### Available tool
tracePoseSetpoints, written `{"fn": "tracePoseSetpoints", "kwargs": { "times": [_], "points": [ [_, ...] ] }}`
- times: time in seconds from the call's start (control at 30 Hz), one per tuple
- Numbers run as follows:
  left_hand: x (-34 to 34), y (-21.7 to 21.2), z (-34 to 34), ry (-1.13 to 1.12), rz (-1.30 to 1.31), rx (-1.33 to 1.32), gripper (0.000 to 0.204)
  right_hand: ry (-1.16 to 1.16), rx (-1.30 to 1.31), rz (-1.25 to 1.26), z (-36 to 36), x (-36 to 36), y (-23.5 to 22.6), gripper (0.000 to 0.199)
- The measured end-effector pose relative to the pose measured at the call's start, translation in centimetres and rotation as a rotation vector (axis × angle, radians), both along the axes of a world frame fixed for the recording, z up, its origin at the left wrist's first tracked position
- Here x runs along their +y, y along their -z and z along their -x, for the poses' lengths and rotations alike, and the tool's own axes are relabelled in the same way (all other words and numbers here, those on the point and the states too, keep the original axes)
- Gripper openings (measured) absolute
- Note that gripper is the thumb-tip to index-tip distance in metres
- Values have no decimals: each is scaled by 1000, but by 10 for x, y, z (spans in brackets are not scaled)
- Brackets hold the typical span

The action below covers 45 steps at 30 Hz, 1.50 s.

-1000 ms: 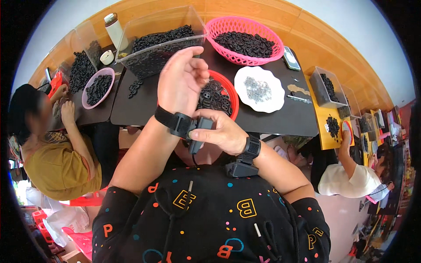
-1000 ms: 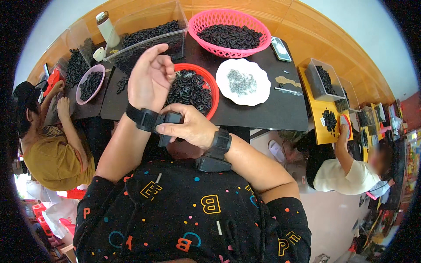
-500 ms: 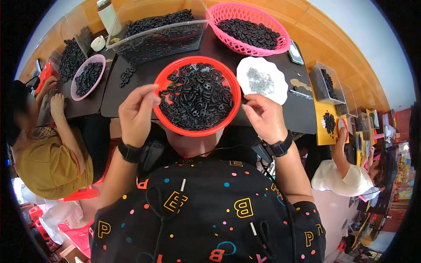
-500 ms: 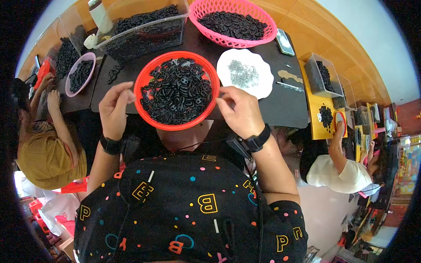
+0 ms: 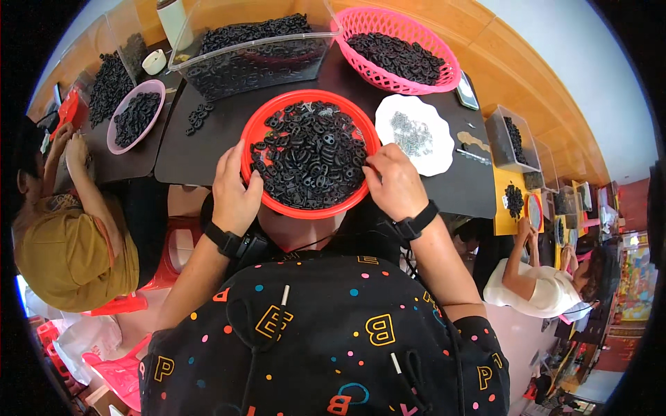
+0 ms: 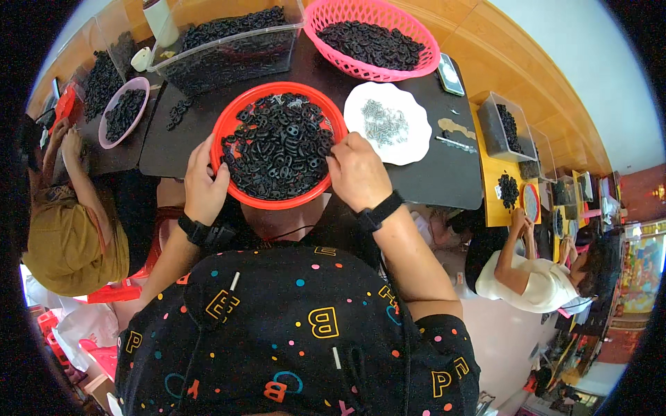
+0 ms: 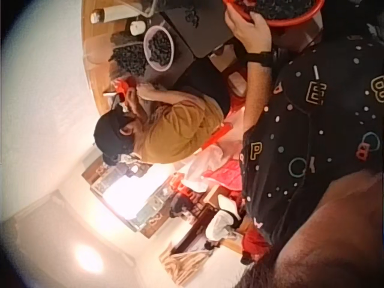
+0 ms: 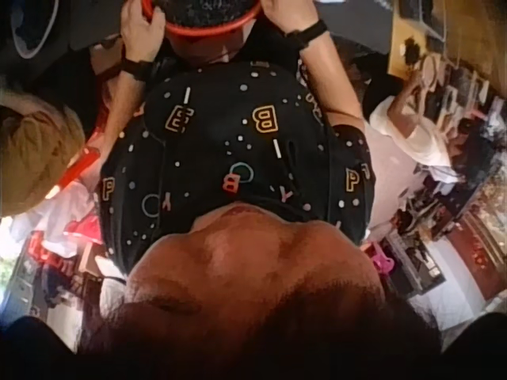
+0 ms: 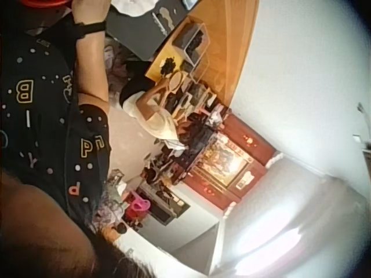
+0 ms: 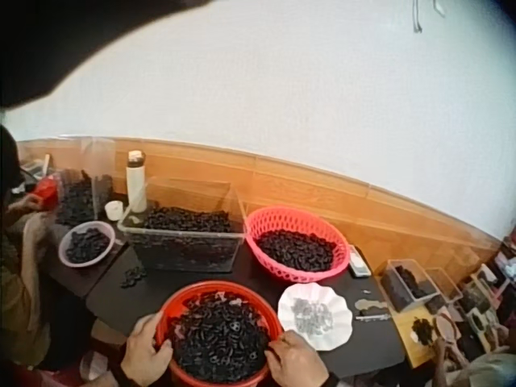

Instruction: The person sits at a table and assembles small black plastic key components by hand. They pick up a black plastic piece from a red bowl, insert a metal pin from a white plate, and place the assembled unit into a clear plastic container. The process is repeated continuously throughout the clip.

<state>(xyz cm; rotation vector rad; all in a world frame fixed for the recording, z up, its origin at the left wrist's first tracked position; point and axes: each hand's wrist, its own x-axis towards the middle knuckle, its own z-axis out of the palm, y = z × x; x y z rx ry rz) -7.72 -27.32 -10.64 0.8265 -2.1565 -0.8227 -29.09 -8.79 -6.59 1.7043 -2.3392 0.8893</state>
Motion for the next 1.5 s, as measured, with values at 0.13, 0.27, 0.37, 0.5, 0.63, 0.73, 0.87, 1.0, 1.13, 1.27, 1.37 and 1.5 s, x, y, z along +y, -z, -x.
{"fn": "tracePoseSetpoints", "kwargs": {
  "times": [0.13, 0.27, 0.37, 0.5, 0.63, 0.73, 0.87, 1.0, 1.13, 1.27, 1.37, 1.5],
  "points": [
    [-6, 2, 3, 10, -49, -2, 53, -20, -93, 2, -10, 6, 0, 7],
    [-10, 4, -1, 49, -43, -24, 51, -65, -154, -74, -13, 13, -12, 6],
    [-11, 5, 0, 48, -14, -36, 49, -15, -26, -57, -2, 7, -14, 8],
    [-13, 13, 2, 48, -33, 71, 43, -19, 200, -94, 13, -16, -18, 6],
    [-16, 21, 3, 63, -113, 149, 37, 50, 417, -277, 16, -37, -6, 6],
    [-17, 23, 4, 66, -111, 170, 35, 34, 429, -361, 14, -42, -7, 8],
    [-18, 22, -1, 113, -73, 66, 36, -20, 417, -353, 14, -39, -5, 9],
    [-21, 12, -4, 94, -154, -19, 33, -15, 377, -351, 12, -39, -4, 10],
    [-15, -10, -4, 28, -245, 24, 33, -58, 337, -285, 17, -36, 4, 8],
    [1, -44, -5, 17, 159, 6, 35, -56, 100, -144, 7, -26, 3, 3],
    [17, -61, 10, 299, 176, -27, 35, -77, -50, -17, -2, -14, 5, 6],
    [39, -50, 39, 624, 219, -57, 36, -172, -120, 61, -23, -12, 4, 8]
  ]
}}
